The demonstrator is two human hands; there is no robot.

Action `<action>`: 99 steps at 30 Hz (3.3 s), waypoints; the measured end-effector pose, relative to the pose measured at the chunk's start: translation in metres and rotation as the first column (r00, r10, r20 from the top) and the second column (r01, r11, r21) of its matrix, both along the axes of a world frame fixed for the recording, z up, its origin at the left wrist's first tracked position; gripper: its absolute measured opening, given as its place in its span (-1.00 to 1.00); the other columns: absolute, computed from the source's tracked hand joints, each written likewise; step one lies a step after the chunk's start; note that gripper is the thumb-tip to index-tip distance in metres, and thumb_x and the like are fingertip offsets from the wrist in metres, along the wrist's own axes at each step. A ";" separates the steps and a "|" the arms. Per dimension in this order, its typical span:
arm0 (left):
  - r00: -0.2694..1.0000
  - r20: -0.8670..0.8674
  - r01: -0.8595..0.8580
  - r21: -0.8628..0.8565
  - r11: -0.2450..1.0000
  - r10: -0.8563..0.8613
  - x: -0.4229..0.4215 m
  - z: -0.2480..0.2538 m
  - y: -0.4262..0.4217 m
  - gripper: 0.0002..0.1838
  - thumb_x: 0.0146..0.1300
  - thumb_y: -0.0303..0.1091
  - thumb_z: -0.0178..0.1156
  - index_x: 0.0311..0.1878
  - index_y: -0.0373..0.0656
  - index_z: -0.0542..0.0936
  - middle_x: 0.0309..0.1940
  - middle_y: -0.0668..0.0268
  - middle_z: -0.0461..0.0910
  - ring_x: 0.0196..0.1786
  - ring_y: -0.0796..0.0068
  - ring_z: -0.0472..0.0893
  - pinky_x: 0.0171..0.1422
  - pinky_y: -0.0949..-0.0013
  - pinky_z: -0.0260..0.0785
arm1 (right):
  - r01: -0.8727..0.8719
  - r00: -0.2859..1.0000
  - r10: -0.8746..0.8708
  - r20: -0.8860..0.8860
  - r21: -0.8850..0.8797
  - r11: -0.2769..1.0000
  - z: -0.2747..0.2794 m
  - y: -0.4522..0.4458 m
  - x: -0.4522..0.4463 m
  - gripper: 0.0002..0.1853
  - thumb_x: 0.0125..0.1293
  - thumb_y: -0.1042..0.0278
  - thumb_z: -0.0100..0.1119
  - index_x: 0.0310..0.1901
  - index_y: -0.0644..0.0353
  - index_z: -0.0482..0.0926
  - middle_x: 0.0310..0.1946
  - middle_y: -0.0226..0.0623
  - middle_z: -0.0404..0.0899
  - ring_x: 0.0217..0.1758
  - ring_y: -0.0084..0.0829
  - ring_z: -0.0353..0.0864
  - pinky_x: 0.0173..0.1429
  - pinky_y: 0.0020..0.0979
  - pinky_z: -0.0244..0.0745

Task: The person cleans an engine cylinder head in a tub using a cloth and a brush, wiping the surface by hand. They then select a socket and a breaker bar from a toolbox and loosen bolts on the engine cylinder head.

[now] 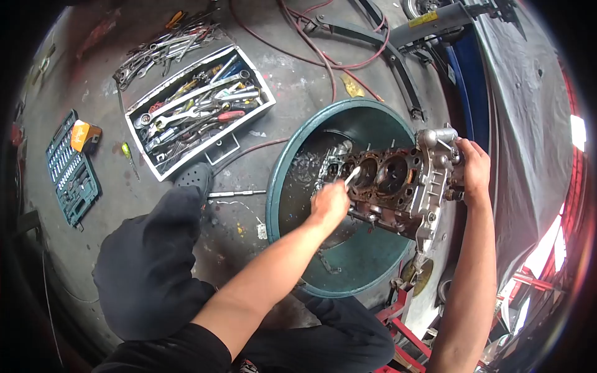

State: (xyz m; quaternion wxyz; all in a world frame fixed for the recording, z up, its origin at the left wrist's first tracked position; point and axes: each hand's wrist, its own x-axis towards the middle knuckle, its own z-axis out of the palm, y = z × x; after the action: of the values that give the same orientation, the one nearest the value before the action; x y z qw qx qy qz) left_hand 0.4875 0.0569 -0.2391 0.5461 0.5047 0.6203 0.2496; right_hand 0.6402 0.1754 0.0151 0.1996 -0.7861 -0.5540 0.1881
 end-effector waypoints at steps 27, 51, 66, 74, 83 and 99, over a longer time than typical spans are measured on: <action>0.905 -0.163 0.317 -0.355 0.880 -0.392 -0.018 -0.032 -0.047 -0.71 0.25 -0.42 0.10 0.01 -0.26 0.64 -0.02 -0.01 0.67 0.09 0.01 0.66 0.17 0.06 0.51 | -0.041 0.998 0.041 -0.042 -0.011 0.999 -0.002 0.001 0.005 -0.71 0.33 0.12 0.13 -0.24 0.21 0.63 -0.38 -0.50 0.55 -0.30 -0.62 0.45 -0.14 -0.52 0.32; 0.945 -0.109 -0.327 -0.232 0.916 0.309 0.033 -0.129 0.024 -0.60 0.03 -0.53 0.23 0.02 -0.18 0.57 -0.06 0.03 0.66 0.04 0.09 0.66 0.17 0.19 0.45 | -0.015 0.999 0.010 0.047 0.092 0.996 -0.005 -0.001 0.000 -0.59 0.20 0.05 0.15 -0.25 0.31 0.68 -0.46 -0.30 0.61 -0.38 -0.48 0.49 -0.19 -0.41 0.34; 0.686 0.479 -0.446 -0.318 0.837 0.548 -0.020 -0.032 0.005 -0.59 0.25 -0.59 0.21 0.15 -0.18 0.39 -0.37 0.28 0.59 -0.22 0.51 0.58 -0.07 0.42 0.42 | -0.012 0.997 0.011 -0.071 -0.002 1.000 0.001 0.000 -0.002 -0.73 0.34 0.18 0.10 -0.24 0.24 0.64 -0.34 -0.46 0.58 -0.26 -0.60 0.49 -0.10 -0.53 0.36; 0.913 0.386 -0.216 0.181 0.959 0.133 0.010 -0.028 0.012 -0.77 0.28 -0.43 0.19 -0.03 -0.30 0.60 -0.39 0.10 0.60 -0.25 -0.02 0.61 -0.03 0.17 0.47 | 0.013 0.993 -0.014 -0.114 -0.010 1.000 0.000 -0.001 -0.002 -0.73 0.34 0.20 0.10 -0.18 0.25 0.63 -0.28 -0.45 0.59 -0.21 -0.60 0.50 -0.05 -0.52 0.36; 0.909 0.403 -0.274 0.380 0.883 0.109 0.004 -0.031 0.010 -0.72 0.25 -0.50 0.14 0.03 -0.25 0.63 -0.24 0.01 0.64 -0.11 -0.01 0.65 0.03 0.14 0.50 | 0.014 0.998 -0.014 -0.067 -0.007 1.000 0.001 -0.002 -0.006 -0.72 0.34 0.17 0.12 -0.22 0.24 0.64 -0.33 -0.48 0.59 -0.25 -0.61 0.49 -0.08 -0.52 0.35; 0.969 0.144 -0.224 0.185 0.957 0.199 0.023 0.019 -0.014 -0.58 0.14 -0.57 0.06 0.10 -0.22 0.60 -0.16 0.03 0.54 -0.01 0.00 0.55 0.08 0.07 0.46 | -0.069 0.985 0.063 -0.159 -0.035 0.997 -0.002 0.011 0.040 -0.75 0.38 0.22 0.10 -0.26 0.25 0.61 -0.37 -0.53 0.51 -0.26 -0.68 0.42 -0.10 -0.57 0.28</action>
State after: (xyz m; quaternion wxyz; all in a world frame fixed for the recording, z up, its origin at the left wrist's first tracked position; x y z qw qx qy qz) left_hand 0.5102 0.0433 -0.2197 0.5001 0.4710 0.6076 0.3985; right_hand 0.6798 0.1862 0.0130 0.2207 -0.7538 -0.5583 0.2671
